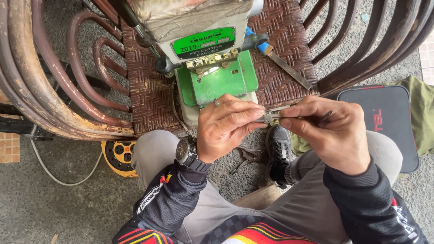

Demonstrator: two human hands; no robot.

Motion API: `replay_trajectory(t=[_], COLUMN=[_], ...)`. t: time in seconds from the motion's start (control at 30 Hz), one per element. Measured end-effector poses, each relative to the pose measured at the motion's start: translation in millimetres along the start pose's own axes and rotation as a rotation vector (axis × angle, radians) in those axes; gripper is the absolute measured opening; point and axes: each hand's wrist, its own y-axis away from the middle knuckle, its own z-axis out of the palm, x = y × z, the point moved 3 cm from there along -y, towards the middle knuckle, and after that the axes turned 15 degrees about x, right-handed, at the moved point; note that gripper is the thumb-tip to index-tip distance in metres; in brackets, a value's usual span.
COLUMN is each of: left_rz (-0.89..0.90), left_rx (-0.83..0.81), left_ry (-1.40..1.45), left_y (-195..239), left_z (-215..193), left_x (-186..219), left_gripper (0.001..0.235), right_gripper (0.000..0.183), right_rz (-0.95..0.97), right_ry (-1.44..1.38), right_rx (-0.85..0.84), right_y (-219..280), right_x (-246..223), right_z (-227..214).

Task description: A locksmith verifies the functionality of a lock cylinder by testing keys and then uses a key cutting machine to make adjustments or duplicates.

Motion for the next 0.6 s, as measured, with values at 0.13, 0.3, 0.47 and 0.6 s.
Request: replay_trajectory(t=[0.13, 0.3, 0.47, 0.6], left_rz=[-0.017, -0.009, -0.011, 0.014], left_rx=[-0.008, -0.002, -0.006, -0.012], left_ry=[0.0, -0.013, -0.003, -0.017], left_y=[1.0, -0.3, -0.1, -0.9], left_z=[-0.4, -1.8, -2.5, -3.0], left_x=[0.3, 2.6, 2.5, 4.0], left_gripper=[0.026, 0.027, 0.026, 0.027], right_gripper=[0.011, 0.014, 0.013, 0.013], right_rz=[0.025, 0.041, 0.029, 0.048], right_ry=[0.011, -0.015, -0.025, -0.043], right_rx=[0.005, 0.021, 0.026, 0.033], right_y=[0.7, 2.4, 3.0, 4.1], right_x=[-0.7, 1.9, 0.8, 4.1], right_z=[0.1, 1.3, 2.5, 3.2])
